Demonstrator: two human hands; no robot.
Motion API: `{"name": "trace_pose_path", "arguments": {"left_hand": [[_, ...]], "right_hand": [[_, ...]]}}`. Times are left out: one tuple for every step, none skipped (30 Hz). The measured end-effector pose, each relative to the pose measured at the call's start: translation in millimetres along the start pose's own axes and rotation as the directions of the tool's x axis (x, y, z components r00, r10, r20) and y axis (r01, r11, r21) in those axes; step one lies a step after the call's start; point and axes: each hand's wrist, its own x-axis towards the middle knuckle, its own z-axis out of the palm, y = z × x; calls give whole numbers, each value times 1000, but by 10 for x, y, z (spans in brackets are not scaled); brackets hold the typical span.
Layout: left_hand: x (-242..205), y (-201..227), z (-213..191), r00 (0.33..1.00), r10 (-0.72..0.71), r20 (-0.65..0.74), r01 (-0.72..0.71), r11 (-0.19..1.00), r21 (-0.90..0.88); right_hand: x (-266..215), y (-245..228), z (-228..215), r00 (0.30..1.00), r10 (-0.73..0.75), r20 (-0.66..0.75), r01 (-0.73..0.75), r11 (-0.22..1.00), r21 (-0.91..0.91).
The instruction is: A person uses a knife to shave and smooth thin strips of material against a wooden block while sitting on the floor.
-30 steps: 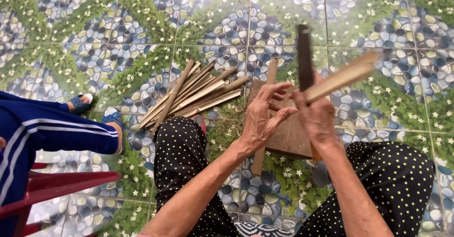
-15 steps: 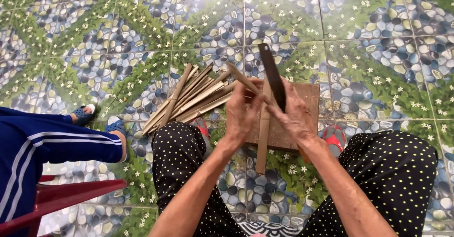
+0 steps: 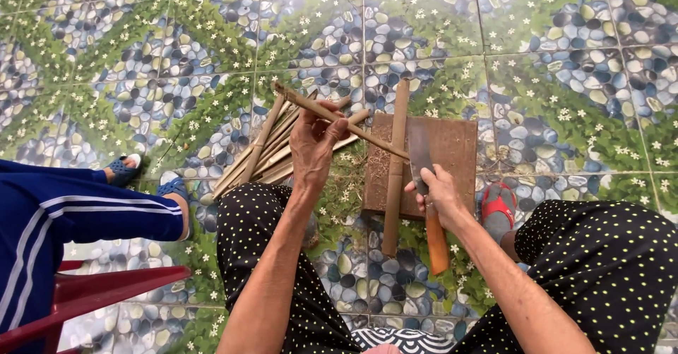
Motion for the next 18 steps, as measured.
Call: {"name": "trace_pose_path", "arguments": {"left_hand": [[17, -90, -27, 1000, 1, -1, -1, 1000, -1], [32, -176, -59, 1000, 6, -9, -6, 1000, 25], [47, -263, -92, 1000, 11, -18, -10, 999, 52], [37, -213, -78, 1000, 11, -20, -10, 999, 53], [25, -166, -65, 1000, 4, -18, -3, 999, 34], [-4, -121, -51, 1000, -6, -15, 6, 1000, 14], [-4, -142, -59, 1000, -9, -16, 9, 1000, 15], [-4, -162, -67, 1000, -10, -16, 10, 1000, 10], [-3, -180, -75, 1000, -10, -16, 10, 1000, 5], [-10, -170, -72, 1000, -10, -18, 10, 1000, 5], [-19, -157, -69, 1000, -21, -21, 21, 1000, -1], [-24, -140, -69, 999, -30, -24, 30, 1000, -6], [-24, -173, -75, 999, -28, -26, 28, 1000, -6], [-29, -205, -81, 999, -21, -29, 21, 1000, 4], [-34, -240, -87, 999, -13, -31, 14, 1000, 13], [-31, -251, -96, 999, -15, -31, 15, 1000, 15], [-29, -265, -105, 999, -16, -33, 16, 1000, 21], [-33, -284, -104, 999, -17, -37, 18, 1000, 24]], "right_hand": [[19, 30, -4, 1000, -1, 0, 1, 1000, -1], [38, 60, -3, 999, 48, 1, -48, 996, 69], [58, 91, 0, 995, 97, 5, -97, 986, 138], [76, 110, 26, 995, 98, 7, -98, 986, 137], [95, 132, 52, 990, 136, 35, -141, 967, 211], [96, 170, 70, 982, 175, 65, -187, 941, 284], [-66, 2, 164, 982, 179, 65, -190, 940, 283], [-228, -167, 256, 980, 169, 108, -193, 939, 284], [-389, -340, 349, 976, 158, 150, -195, 939, 284], [-407, -354, 364, 976, 158, 151, -196, 939, 282], [-429, -370, 379, 976, 155, 150, -193, 939, 284], [-449, -389, 399, 977, 152, 150, -190, 939, 285], [-335, -278, 335, 977, 151, 152, -189, 940, 283], [-230, -159, 269, 978, 156, 135, -191, 934, 302], [-123, -40, 204, 980, 162, 118, -192, 927, 321], [-235, -141, 271, 979, 164, 119, -195, 926, 322], [-345, -242, 339, 975, 168, 143, -207, 922, 326], [-456, -344, 391, 971, 172, 166, -219, 919, 327]]}}
